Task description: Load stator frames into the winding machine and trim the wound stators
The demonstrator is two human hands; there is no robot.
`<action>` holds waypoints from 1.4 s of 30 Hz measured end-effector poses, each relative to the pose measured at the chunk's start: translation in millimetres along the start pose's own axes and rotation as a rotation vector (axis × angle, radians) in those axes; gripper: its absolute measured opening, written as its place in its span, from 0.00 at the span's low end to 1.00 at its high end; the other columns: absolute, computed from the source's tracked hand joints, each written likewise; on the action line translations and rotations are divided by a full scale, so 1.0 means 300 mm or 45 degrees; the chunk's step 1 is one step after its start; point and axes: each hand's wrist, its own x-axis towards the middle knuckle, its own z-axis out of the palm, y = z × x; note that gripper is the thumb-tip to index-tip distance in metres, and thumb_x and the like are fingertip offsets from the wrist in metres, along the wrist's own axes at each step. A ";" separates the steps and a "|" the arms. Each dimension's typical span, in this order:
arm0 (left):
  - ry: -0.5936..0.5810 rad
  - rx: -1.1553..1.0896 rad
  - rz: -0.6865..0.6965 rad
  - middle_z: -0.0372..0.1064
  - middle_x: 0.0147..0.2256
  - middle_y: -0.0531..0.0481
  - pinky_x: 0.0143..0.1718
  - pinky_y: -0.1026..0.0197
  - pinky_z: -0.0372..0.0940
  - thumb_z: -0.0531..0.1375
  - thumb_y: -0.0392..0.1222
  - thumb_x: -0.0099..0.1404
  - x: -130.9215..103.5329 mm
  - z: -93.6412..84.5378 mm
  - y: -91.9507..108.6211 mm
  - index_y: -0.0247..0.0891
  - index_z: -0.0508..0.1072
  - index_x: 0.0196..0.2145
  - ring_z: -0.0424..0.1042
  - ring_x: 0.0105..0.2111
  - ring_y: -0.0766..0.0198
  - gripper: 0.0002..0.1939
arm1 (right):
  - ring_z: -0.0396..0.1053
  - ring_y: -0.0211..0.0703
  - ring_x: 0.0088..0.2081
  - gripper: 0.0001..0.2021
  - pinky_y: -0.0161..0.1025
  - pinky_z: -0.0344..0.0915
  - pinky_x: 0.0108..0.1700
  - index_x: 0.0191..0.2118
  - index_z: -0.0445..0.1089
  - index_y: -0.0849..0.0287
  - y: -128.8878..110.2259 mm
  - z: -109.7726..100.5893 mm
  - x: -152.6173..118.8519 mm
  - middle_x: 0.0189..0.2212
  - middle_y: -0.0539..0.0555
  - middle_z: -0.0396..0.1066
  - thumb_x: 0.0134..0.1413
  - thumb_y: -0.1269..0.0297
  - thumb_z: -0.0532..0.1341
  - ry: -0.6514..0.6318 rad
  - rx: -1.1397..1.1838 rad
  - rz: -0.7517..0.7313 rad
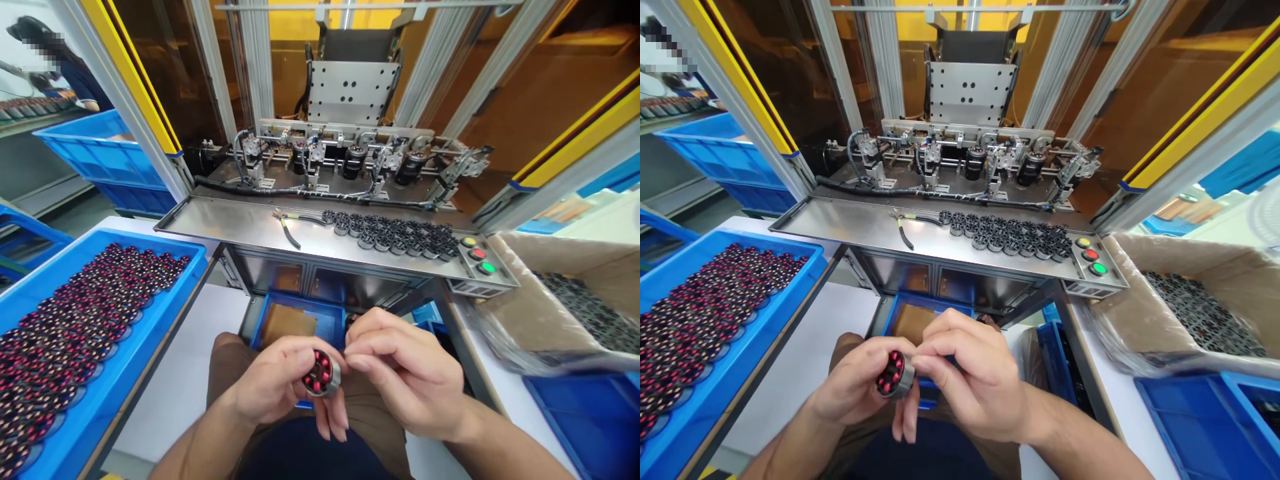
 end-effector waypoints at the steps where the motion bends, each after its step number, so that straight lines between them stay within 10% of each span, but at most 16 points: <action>1: 0.071 0.028 0.065 0.77 0.31 0.43 0.23 0.66 0.69 0.60 0.52 0.66 -0.005 0.004 -0.001 0.33 0.73 0.46 0.79 0.26 0.59 0.19 | 0.69 0.39 0.29 0.07 0.36 0.69 0.30 0.37 0.72 0.61 -0.004 -0.003 -0.002 0.27 0.54 0.72 0.59 0.77 0.59 0.014 -0.032 0.003; 8: 0.424 0.215 0.686 0.70 0.46 0.52 0.49 0.61 0.69 0.73 0.32 0.50 -0.010 0.014 -0.015 0.46 0.74 0.42 0.74 0.48 0.58 0.22 | 0.69 0.38 0.29 0.06 0.36 0.69 0.30 0.34 0.71 0.61 0.008 0.007 -0.004 0.27 0.53 0.71 0.59 0.76 0.59 0.096 -0.046 0.107; 17: 0.436 0.352 0.627 0.72 0.46 0.49 0.38 0.65 0.71 0.69 0.38 0.58 -0.003 0.005 -0.027 0.44 0.77 0.44 0.76 0.38 0.64 0.15 | 0.69 0.38 0.30 0.06 0.36 0.68 0.32 0.37 0.72 0.61 0.030 0.023 -0.003 0.27 0.53 0.72 0.59 0.77 0.60 0.134 0.051 0.013; 22: 0.525 0.445 0.766 0.72 0.51 0.47 0.47 0.58 0.71 0.70 0.38 0.58 0.006 -0.024 -0.013 0.47 0.77 0.46 0.77 0.43 0.59 0.18 | 0.67 0.36 0.29 0.08 0.34 0.65 0.33 0.29 0.71 0.60 -0.013 0.093 -0.049 0.25 0.50 0.69 0.60 0.72 0.62 0.338 0.225 0.425; 29: 0.577 0.511 0.795 0.75 0.48 0.48 0.47 0.61 0.72 0.71 0.41 0.55 -0.005 -0.048 0.008 0.46 0.78 0.47 0.79 0.43 0.57 0.21 | 0.63 0.33 0.24 0.14 0.32 0.62 0.29 0.27 0.69 0.62 0.011 0.187 -0.080 0.22 0.49 0.67 0.55 0.57 0.66 0.217 1.008 0.976; 39: 0.422 0.837 0.765 0.77 0.46 0.47 0.56 0.55 0.67 0.69 0.41 0.59 -0.018 -0.055 0.022 0.49 0.77 0.49 0.69 0.58 0.52 0.20 | 0.68 0.36 0.31 0.26 0.35 0.64 0.36 0.35 0.75 0.68 0.066 0.220 -0.101 0.29 0.56 0.70 0.50 0.43 0.67 0.156 1.703 0.994; 42: 0.563 0.998 0.744 0.68 0.58 0.45 0.58 0.56 0.64 0.73 0.45 0.52 -0.035 -0.054 0.034 0.50 0.71 0.57 0.62 0.63 0.49 0.34 | 0.67 0.35 0.33 0.21 0.34 0.63 0.40 0.39 0.75 0.64 0.079 0.207 -0.110 0.31 0.53 0.70 0.47 0.50 0.71 0.148 1.640 0.930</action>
